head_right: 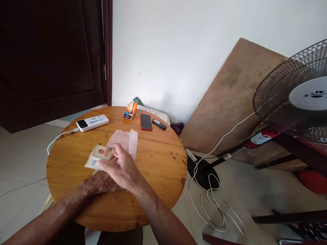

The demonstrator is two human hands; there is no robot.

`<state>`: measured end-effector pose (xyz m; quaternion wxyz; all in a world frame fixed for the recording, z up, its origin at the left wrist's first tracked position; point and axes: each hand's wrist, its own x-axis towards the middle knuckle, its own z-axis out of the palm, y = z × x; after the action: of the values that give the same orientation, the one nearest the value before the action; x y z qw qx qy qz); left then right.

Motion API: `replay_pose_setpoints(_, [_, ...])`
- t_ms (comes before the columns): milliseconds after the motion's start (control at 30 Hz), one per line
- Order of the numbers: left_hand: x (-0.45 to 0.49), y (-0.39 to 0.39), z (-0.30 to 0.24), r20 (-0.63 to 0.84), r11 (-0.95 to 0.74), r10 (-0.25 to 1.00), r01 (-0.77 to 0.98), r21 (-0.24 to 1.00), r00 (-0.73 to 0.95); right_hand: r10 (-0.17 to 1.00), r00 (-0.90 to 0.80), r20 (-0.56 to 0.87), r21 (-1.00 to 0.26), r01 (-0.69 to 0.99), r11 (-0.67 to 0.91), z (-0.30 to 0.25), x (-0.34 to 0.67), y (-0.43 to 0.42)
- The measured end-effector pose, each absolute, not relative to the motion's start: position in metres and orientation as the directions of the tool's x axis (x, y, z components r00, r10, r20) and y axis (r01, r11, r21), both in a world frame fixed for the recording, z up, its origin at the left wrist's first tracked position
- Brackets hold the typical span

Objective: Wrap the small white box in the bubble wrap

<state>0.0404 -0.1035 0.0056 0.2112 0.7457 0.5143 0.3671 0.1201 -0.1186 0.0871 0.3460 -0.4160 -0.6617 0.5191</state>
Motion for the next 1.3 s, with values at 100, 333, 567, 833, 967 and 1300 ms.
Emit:
replay_pose_setpoints(100, [0.065, -0.096, 0.02, 0.273, -0.232, 0.961, 0.683, 0.693, 0.05, 0.921, -0.39, -0.015, -0.9, 0.407, 0.158, 0.086, 0.098, -0.113])
replay_pose_setpoints(333, [0.049, -0.092, 0.031, 0.316, -0.562, 0.826, 0.647, 0.515, 0.467, 0.968, -0.217, -0.129, -0.938, 0.344, -0.048, 0.043, 0.105, -0.072])
replay_pose_setpoints(567, [0.001, -0.106, 0.007, 0.342, -0.661, 0.741, 0.539, 0.522, 0.578, 0.997, -0.066, -0.026, -0.999, 0.034, -0.024, 0.022, 0.172, -0.073])
replay_pose_setpoints(833, [-0.006, -0.083, -0.008, 0.289, -0.367, 0.924, 0.802, 0.472, 0.252, 0.993, -0.081, 0.091, -0.995, 0.03, 0.094, 0.003, 0.194, -0.087])
replay_pose_setpoints(967, [-0.009, -0.084, -0.008, 0.289, -0.36, 0.926, 0.796, 0.487, 0.242, 0.985, -0.141, 0.104, -0.986, 0.117, 0.121, 0.002, 0.19, -0.09])
replay_pose_setpoints(1300, [-0.01, -0.082, -0.008, 0.285, -0.347, 0.931, 0.794, 0.5, 0.227, 0.97, -0.121, 0.212, -0.906, 0.346, 0.242, -0.021, 0.183, -0.088])
